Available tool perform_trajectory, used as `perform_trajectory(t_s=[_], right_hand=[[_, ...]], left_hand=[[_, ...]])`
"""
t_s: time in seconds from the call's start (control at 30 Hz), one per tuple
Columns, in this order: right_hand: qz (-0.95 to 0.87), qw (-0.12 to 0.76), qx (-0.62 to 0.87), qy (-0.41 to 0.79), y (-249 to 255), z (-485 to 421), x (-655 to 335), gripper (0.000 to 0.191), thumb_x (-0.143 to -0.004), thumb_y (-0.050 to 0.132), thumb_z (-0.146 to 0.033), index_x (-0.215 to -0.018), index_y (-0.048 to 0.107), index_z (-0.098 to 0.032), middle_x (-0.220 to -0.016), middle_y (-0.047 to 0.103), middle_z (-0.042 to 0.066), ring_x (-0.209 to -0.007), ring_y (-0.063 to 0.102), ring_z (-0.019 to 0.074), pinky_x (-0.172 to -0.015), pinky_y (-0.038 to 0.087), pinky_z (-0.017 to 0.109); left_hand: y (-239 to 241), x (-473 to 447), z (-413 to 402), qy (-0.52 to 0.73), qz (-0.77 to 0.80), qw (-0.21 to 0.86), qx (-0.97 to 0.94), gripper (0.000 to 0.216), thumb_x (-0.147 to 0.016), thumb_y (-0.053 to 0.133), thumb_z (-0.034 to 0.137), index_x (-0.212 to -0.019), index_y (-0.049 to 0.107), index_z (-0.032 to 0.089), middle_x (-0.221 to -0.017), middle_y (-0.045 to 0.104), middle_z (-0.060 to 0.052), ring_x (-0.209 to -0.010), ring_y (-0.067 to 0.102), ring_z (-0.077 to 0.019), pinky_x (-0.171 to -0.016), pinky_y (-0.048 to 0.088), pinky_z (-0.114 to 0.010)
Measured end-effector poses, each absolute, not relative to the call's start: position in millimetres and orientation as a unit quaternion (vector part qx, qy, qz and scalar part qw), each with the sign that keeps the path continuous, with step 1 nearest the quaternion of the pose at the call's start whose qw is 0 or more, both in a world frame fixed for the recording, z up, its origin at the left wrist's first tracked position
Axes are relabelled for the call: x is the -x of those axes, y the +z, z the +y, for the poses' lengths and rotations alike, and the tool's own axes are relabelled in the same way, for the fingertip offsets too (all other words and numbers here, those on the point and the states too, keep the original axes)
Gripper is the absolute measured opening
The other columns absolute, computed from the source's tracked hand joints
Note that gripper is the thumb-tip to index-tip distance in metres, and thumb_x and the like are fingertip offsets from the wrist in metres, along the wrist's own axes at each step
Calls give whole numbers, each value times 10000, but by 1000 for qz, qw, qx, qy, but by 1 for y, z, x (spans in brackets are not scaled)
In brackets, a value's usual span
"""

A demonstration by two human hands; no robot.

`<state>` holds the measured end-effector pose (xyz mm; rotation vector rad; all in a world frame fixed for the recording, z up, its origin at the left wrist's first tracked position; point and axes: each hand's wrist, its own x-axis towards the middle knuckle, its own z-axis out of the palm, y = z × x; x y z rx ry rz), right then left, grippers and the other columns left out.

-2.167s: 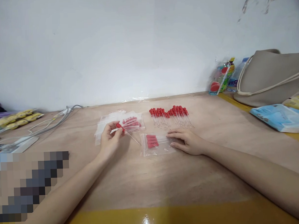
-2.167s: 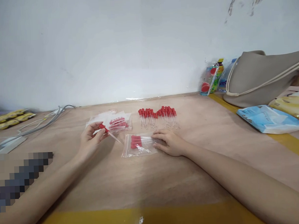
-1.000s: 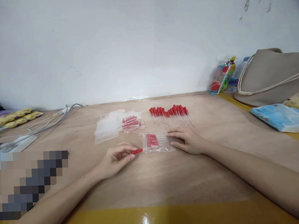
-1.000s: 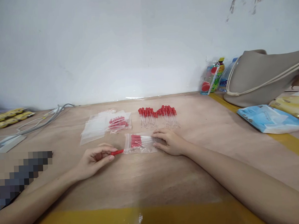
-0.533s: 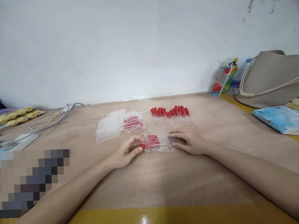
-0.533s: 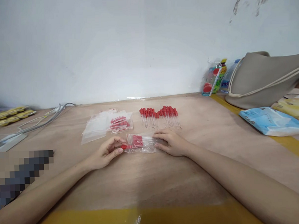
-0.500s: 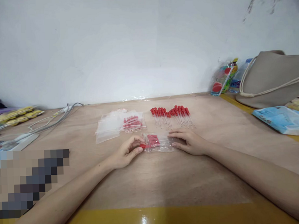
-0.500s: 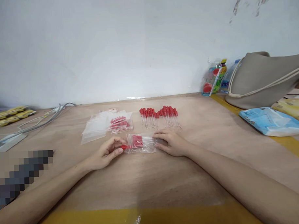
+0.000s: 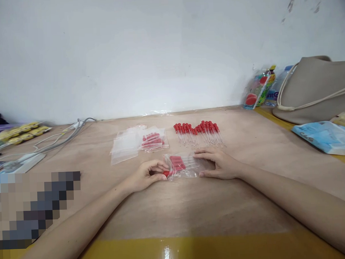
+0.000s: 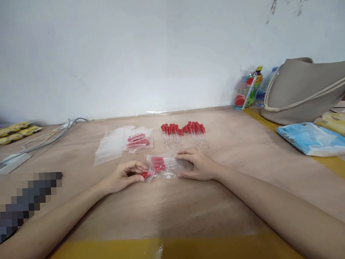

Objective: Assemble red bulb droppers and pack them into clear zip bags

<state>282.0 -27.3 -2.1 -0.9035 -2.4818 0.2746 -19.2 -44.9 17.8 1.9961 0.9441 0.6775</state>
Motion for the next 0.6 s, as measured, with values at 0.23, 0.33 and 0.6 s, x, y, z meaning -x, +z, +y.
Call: perform_trajectory(t_s=[0.23,0.33,0.6], right_hand=[[-906,243,330,109,-2,-27,-282,619,-697,601,-536,-1222,499,-225,-1218,512,107,-1117,465,246,-933,376,432],[-905,244,330,109,-2,-27,-282,620,-692,607,-536,-1219,503,-226,-1212,515,106,-1116,464,246,-938,371,430],[-908,248,322,105,-3,-26,-281,614,-693,608,-532,-1216,504,-226,-1217,515,101,-1121,460,243,-943,367,423]], left_hand=[[19,19,-47,265,367,394,-800,218,-717,649,290,-864,539,171,-785,630,-27,-725,616,-141,-651,486,-250],[23,14,-57,266,386,320,-824,247,-672,689,315,-827,570,164,-879,610,-42,-791,584,-150,-707,467,-268],[21,-3,-82,282,479,252,-792,131,-786,549,275,-715,570,167,-771,549,-14,-652,513,-112,-581,410,-229]])
